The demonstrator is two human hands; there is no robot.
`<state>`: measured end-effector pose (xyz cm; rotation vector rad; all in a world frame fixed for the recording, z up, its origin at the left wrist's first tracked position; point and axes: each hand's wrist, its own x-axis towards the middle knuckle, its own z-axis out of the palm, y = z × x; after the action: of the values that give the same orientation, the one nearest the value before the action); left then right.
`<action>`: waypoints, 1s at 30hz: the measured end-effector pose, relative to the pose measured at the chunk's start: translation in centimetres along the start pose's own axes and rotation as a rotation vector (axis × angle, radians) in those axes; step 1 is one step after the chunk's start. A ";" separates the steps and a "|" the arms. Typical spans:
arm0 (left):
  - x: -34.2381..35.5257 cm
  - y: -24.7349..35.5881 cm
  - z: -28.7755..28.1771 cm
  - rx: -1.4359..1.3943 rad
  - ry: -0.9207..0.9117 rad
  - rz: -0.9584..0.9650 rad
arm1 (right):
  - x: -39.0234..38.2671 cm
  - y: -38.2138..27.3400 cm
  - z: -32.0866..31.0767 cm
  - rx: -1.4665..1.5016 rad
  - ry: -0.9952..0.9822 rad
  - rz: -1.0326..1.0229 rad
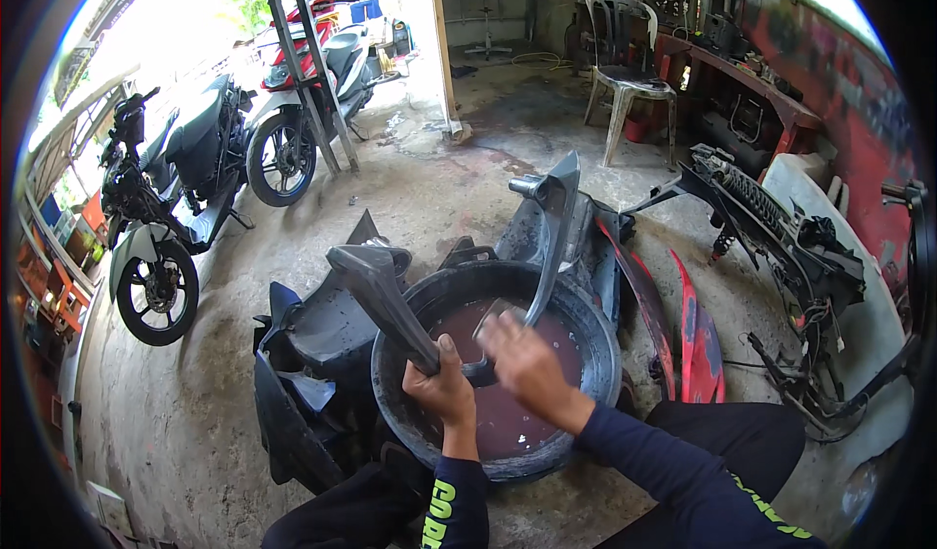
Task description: The person wet-sands a motorcycle grab bar over a basin of liquid using a piece of sandpaper, turning the bar over to rub different surfaces.
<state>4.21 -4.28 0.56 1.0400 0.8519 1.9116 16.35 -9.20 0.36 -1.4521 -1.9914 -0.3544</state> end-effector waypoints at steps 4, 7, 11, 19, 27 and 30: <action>-0.2 0.1 0.4 -0.012 0.019 -0.016 | -0.4 -0.9 -0.5 0.032 -0.042 -0.076; -0.2 -0.1 0.1 0.040 -0.009 0.013 | 0.5 0.0 -0.1 0.074 -0.002 0.029; -0.2 -0.5 -0.5 0.062 -0.010 -0.006 | -0.2 -0.4 0.0 0.065 0.006 0.043; -0.9 0.9 0.6 -0.108 0.016 -0.080 | 1.2 0.7 -4.5 0.349 0.389 0.368; -0.6 0.3 0.0 -0.177 0.080 -0.070 | 0.3 1.0 -5.2 0.655 0.486 0.741; -0.4 -0.8 -0.9 -0.223 0.095 -0.122 | -0.5 2.4 -4.2 0.718 0.598 0.829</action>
<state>3.80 -4.39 -0.62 0.7524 0.7179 1.9134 20.06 -11.03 2.84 -1.3243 -0.7893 0.2551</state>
